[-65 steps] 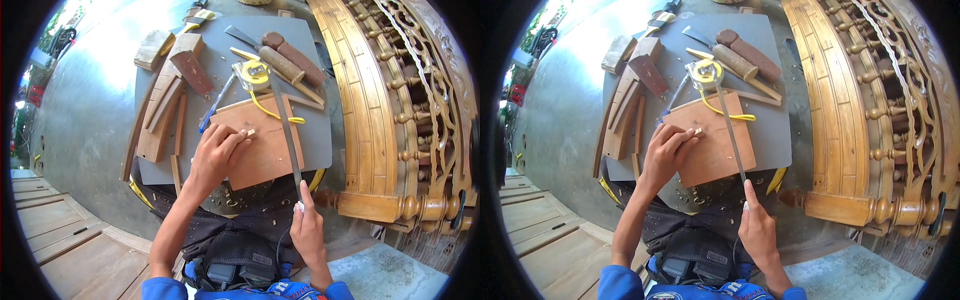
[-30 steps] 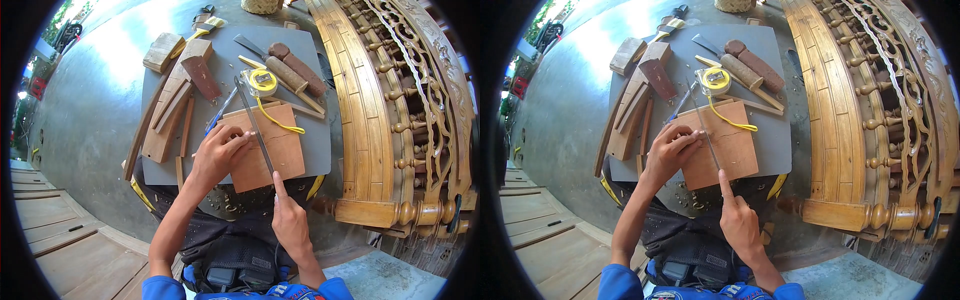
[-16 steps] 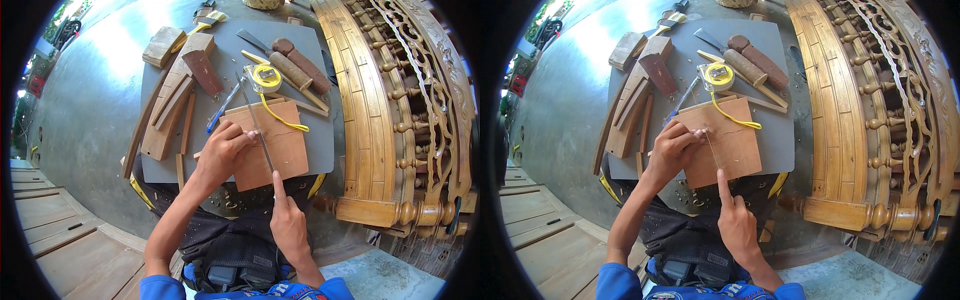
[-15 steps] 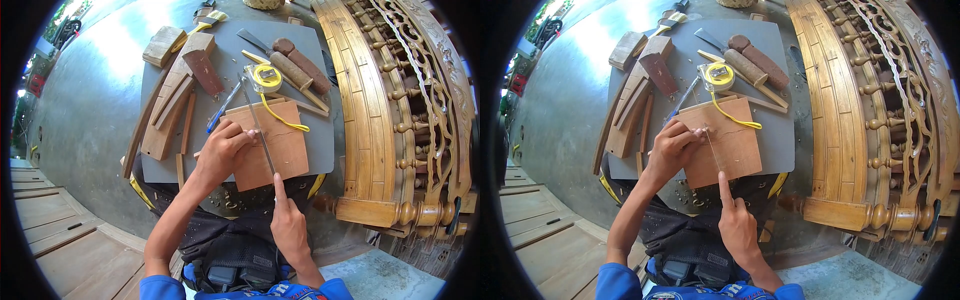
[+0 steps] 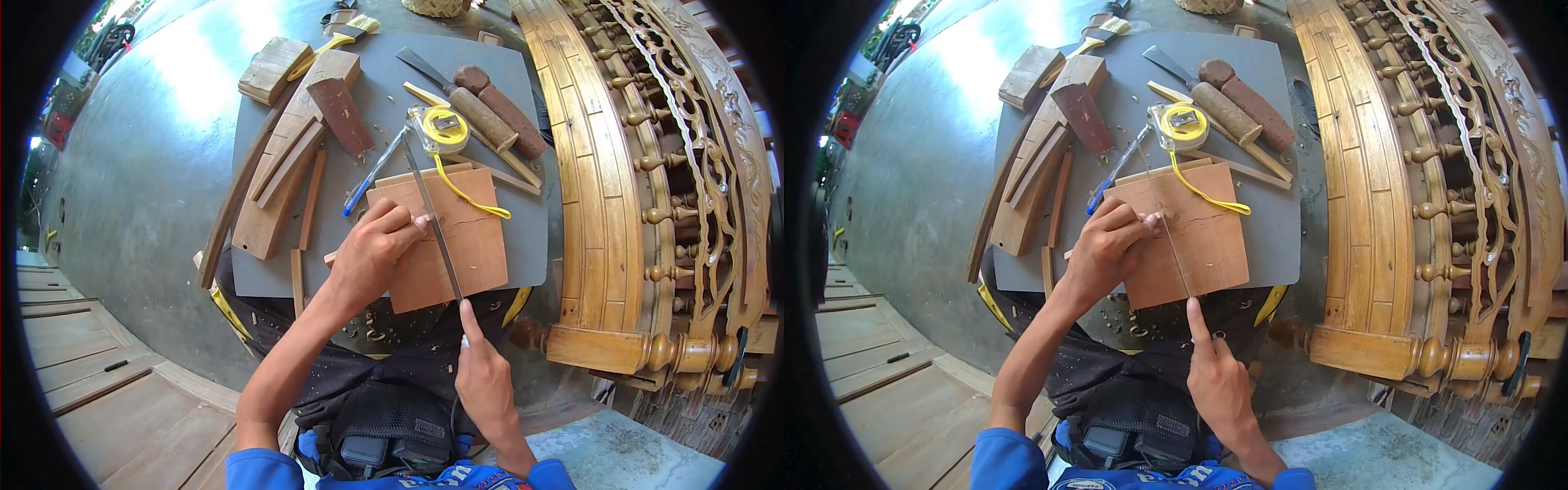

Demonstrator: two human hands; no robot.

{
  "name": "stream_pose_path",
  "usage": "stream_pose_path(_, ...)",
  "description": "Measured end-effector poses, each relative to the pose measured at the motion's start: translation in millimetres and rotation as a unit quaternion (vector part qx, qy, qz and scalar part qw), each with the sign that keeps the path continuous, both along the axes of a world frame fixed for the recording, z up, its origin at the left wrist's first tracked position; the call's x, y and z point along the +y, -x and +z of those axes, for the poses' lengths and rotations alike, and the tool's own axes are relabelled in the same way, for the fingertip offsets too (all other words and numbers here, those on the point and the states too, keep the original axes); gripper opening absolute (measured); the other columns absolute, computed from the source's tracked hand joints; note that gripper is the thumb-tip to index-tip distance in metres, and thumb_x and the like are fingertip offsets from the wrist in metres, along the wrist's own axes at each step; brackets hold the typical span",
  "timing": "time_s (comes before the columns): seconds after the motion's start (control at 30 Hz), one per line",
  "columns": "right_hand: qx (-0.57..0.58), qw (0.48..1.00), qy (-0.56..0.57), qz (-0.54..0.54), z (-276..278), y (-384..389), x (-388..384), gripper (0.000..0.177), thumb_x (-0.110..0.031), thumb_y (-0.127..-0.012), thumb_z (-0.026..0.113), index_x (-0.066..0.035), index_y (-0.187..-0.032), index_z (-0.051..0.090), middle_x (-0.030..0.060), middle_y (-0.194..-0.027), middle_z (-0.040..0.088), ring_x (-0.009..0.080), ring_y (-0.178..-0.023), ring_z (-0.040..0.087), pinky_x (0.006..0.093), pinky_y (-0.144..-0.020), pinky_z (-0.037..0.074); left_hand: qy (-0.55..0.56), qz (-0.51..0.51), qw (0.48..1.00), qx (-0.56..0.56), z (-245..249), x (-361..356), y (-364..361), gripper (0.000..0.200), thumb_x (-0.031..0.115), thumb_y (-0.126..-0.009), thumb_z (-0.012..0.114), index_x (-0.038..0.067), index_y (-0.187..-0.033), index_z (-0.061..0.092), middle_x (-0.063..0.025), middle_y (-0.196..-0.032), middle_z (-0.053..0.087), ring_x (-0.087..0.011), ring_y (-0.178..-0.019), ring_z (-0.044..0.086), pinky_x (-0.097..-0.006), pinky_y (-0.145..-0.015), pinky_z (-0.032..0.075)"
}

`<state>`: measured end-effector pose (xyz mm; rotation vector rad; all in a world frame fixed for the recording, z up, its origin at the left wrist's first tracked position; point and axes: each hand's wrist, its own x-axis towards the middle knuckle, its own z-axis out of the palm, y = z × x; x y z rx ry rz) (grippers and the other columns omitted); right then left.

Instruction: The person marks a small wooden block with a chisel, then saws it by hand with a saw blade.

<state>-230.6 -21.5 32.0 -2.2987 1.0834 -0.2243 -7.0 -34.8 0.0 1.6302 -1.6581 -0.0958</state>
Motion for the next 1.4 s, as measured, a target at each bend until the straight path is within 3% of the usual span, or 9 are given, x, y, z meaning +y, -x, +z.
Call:
stream_pose_path(0.1,0.007,1.000,0.001,-0.001,1,-13,-9,0.071,0.002,-0.081,0.052,-0.020,-0.143,0.025,0.0150,-0.066,0.052,0.0352,-0.053,0.058,0.0438,-0.051,0.051,0.045,0.009,0.999,-0.003,-5,-2,2,0.006,-0.001,-0.073,0.067,0.001,-0.078,0.065,-0.0055,-0.067,0.051,-0.0209,-0.067,0.049,-0.0320,-0.061,0.044)
stream_pose_path(0.3,0.020,1.000,0.011,-0.007,0,-20,-4,0.072,0.001,-0.081,0.053,-0.020,-0.144,0.024,0.0142,-0.066,0.051,0.0344,-0.052,0.057,0.0431,-0.051,0.051,0.000,0.006,1.000,-0.023,-2,1,0,0.016,0.001,-0.073,0.063,-0.001,-0.089,0.065,-0.0058,-0.074,0.052,-0.0204,-0.075,0.051,-0.0306,-0.069,0.048)
stream_pose_path(0.47,0.038,0.999,0.009,-0.007,13,17,21,0.072,0.002,-0.080,0.053,-0.020,-0.143,0.027,0.0138,-0.065,0.050,0.0332,-0.050,0.056,0.0418,-0.049,0.050,0.001,-0.005,0.999,-0.043,-2,2,-2,0.019,0.001,-0.073,0.063,-0.001,-0.091,0.065,-0.0059,-0.074,0.051,-0.0206,-0.073,0.051,-0.0306,-0.067,0.047)
stream_pose_path(0.6,0.051,0.998,0.037,0.007,6,-19,-5,0.074,0.003,-0.078,0.053,-0.020,-0.143,0.025,0.0143,-0.066,0.050,0.0347,-0.051,0.056,0.0420,-0.049,0.050,0.016,-0.003,0.997,-0.069,-2,2,1,0.021,0.000,-0.072,0.063,-0.001,-0.093,0.065,-0.0057,-0.073,0.050,-0.0202,-0.073,0.050,-0.0302,-0.066,0.047)
stream_pose_path(0.83,0.067,0.998,0.004,0.000,20,19,23,0.076,0.003,-0.077,0.055,-0.020,-0.143,0.025,0.0148,-0.066,0.051,0.0342,-0.052,0.058,0.0414,-0.049,0.051,0.006,0.004,0.999,-0.036,-1,2,-1,0.016,0.000,-0.072,0.063,-0.001,-0.088,0.064,-0.0068,-0.072,0.050,-0.0213,-0.072,0.050,-0.0316,-0.065,0.046)
stream_pose_path(1.0,0.031,0.998,0.046,0.013,-5,-32,-17,0.074,0.003,-0.080,0.051,-0.020,-0.144,0.022,0.0148,-0.065,0.050,0.0338,-0.052,0.057,0.0428,-0.049,0.049,0.033,-0.003,0.999,-0.025,-3,-4,-4,0.009,0.001,-0.073,0.064,-0.001,-0.082,0.062,-0.0070,-0.071,0.050,-0.0222,-0.071,0.050,-0.0326,-0.065,0.046)
stream_pose_path(1.23,0.024,0.999,0.029,0.000,3,6,8,0.074,0.002,-0.079,0.055,-0.021,-0.143,0.026,0.0138,-0.064,0.050,0.0339,-0.052,0.057,0.0429,-0.049,0.050,-0.001,-0.019,1.000,0.023,-1,-6,-10,0.005,0.003,-0.075,0.063,0.001,-0.080,0.062,-0.0082,-0.071,0.051,-0.0250,-0.072,0.050,-0.0344,-0.066,0.045)
stream_pose_path(1.4,0.028,0.999,0.033,0.026,3,-22,-21,0.076,0.003,-0.079,0.052,-0.022,-0.144,0.022,0.0125,-0.062,0.047,0.0326,-0.051,0.057,0.0423,-0.049,0.051,0.014,-0.018,1.000,0.018,3,-7,-9,0.008,-0.001,-0.074,0.067,-0.001,-0.082,0.064,-0.0076,-0.065,0.048,-0.0221,-0.064,0.046,-0.0318,-0.059,0.041)
